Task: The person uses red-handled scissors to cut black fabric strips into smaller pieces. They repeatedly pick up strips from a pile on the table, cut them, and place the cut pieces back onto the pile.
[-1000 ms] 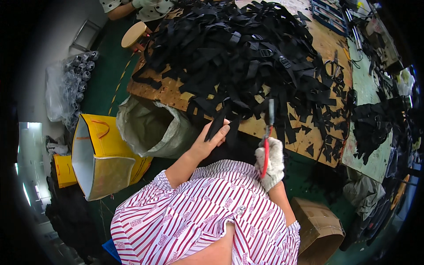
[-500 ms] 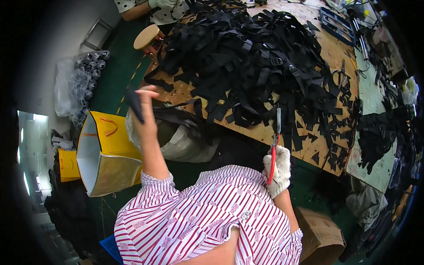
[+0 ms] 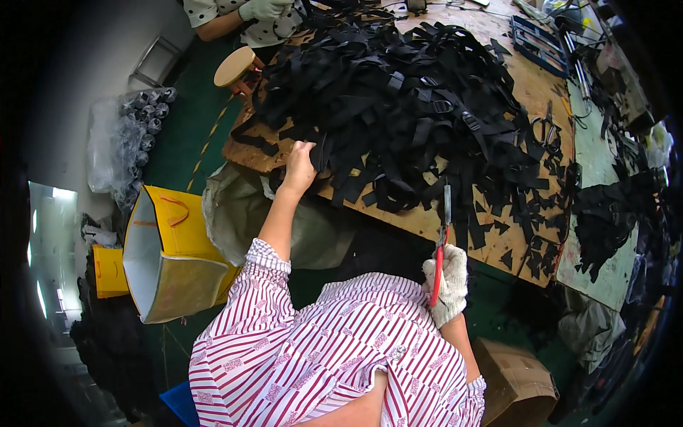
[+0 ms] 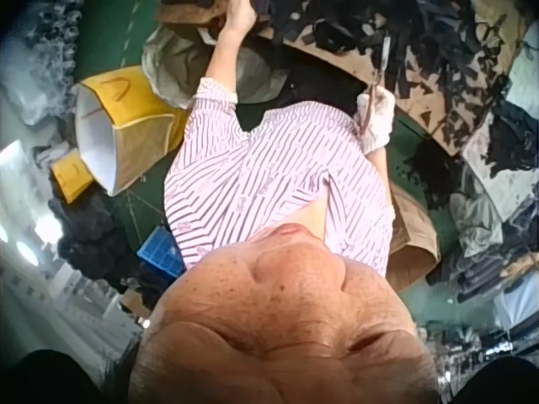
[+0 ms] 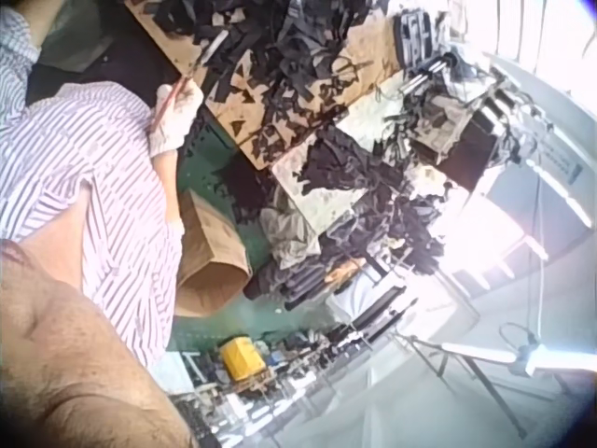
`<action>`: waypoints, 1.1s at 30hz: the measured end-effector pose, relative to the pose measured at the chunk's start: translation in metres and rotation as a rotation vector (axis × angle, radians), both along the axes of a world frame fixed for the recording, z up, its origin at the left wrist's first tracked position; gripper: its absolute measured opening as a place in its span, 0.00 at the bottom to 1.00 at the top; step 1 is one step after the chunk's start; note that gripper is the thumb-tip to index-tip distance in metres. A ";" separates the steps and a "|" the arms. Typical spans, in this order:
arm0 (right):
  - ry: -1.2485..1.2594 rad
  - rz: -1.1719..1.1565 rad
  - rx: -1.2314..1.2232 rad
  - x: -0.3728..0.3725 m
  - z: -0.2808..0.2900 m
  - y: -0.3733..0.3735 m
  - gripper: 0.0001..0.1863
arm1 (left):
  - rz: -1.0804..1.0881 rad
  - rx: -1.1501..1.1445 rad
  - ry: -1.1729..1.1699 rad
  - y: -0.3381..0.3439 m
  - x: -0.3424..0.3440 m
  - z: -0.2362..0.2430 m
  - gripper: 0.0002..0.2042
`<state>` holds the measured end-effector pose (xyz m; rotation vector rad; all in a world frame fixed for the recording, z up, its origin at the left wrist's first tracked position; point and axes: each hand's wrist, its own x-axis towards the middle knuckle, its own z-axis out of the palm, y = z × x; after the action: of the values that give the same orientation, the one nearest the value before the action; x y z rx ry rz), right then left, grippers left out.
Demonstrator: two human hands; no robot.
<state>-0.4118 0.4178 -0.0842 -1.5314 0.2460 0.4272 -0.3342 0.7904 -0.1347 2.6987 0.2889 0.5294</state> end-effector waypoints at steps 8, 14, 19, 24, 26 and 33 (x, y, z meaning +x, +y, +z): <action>0.005 0.042 -0.006 0.004 0.002 0.005 0.16 | -0.086 -0.555 0.006 0.001 -0.021 0.044 0.10; -0.116 0.177 -0.047 0.005 -0.002 0.009 0.18 | -0.205 -1.280 0.060 -0.033 -0.049 0.098 0.15; -0.184 0.200 -0.114 0.005 -0.002 0.007 0.18 | -0.379 -1.205 0.075 -0.054 -0.045 0.099 0.17; -0.183 0.205 -0.111 0.003 -0.011 0.003 0.19 | -0.492 -1.180 0.040 -0.053 -0.042 0.083 0.19; -0.164 0.188 -0.113 0.004 -0.003 0.006 0.19 | -0.476 -1.046 -0.017 -0.053 -0.043 0.079 0.14; -0.102 0.151 -0.077 0.002 0.000 0.008 0.20 | -0.537 -0.479 -0.266 -0.073 -0.059 0.108 0.07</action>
<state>-0.4102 0.4259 -0.0845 -1.6484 0.0686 0.4615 -0.3928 0.7174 -0.0263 2.0867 -0.3352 0.5557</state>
